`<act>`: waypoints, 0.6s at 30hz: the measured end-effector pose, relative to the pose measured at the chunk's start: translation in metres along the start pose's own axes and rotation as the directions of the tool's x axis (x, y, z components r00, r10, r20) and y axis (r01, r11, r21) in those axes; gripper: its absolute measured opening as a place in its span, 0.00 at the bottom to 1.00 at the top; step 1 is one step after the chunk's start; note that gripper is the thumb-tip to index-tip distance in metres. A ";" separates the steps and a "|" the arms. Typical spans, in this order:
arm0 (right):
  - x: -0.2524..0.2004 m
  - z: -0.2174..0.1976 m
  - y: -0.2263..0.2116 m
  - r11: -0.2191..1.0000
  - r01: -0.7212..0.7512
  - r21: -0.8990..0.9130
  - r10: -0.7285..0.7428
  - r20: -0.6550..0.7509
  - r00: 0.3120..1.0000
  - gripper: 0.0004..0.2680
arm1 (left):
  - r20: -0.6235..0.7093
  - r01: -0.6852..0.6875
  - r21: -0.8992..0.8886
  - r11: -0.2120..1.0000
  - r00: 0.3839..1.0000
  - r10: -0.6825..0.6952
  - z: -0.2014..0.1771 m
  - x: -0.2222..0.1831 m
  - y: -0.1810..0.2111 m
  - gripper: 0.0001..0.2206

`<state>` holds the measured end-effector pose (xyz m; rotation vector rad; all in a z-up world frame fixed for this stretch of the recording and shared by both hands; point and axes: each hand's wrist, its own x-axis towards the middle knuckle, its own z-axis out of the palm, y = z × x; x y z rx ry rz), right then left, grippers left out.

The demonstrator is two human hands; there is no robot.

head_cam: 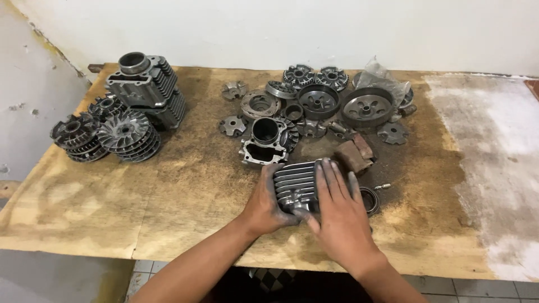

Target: Cleaning a motorcycle engine cylinder block with a cloth.

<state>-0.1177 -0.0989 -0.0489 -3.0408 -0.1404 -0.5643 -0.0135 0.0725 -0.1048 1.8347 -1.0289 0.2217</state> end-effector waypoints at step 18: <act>-0.004 -0.003 0.005 0.926 -0.076 0.369 0.069 0.031 0.997 0.34 | 0.192 -0.096 0.507 0.857 0.981 -0.004 -0.014 0.008 0.006 0.58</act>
